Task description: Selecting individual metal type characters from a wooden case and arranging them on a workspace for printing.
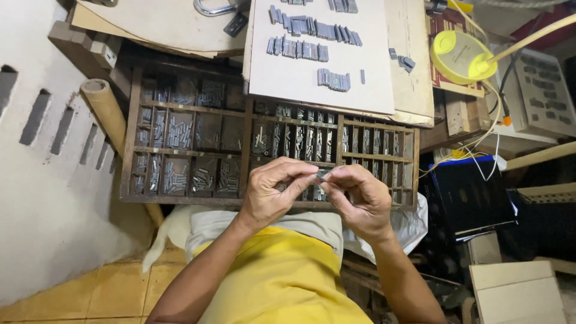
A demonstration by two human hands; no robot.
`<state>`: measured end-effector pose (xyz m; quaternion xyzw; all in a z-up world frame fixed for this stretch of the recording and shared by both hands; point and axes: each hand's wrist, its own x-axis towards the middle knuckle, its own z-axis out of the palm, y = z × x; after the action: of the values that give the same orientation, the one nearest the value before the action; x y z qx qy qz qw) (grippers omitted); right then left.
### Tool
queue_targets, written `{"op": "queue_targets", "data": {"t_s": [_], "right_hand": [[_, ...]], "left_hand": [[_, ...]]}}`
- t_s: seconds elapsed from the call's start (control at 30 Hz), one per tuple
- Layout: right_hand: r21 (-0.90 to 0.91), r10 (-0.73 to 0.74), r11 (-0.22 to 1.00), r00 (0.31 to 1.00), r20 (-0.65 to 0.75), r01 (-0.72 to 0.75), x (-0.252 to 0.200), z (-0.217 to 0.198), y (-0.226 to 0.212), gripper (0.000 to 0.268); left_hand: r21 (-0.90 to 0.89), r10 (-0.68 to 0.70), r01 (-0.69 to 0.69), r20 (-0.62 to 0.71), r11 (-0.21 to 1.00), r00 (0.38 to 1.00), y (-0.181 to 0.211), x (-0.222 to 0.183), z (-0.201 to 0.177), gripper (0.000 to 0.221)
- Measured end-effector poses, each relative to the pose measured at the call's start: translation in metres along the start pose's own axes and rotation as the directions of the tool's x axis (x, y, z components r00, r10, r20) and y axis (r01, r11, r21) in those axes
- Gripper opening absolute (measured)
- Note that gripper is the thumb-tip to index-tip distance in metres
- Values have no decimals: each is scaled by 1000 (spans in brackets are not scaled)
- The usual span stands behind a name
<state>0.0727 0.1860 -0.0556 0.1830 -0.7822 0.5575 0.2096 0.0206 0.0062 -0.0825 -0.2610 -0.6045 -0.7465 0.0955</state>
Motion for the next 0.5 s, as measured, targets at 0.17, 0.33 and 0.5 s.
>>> {"op": "queue_targets", "data": {"t_s": [0.17,0.33,0.5], "right_hand": [[246,166,961,977,-131,-130,-22,9,20,27],[241,222,954,961,-163,-180,-28,15,25,30],[233,257,950,942,-214,-206,-33,24,30,27]], "left_hand": [[-31,-37,36,-29,999,999,-6,-9,3,9],[-73,-89,87,-28,994,996,-10,-13,3,7],[-95,-149,145,-30,985,988,-14,-18,6,8]]}}
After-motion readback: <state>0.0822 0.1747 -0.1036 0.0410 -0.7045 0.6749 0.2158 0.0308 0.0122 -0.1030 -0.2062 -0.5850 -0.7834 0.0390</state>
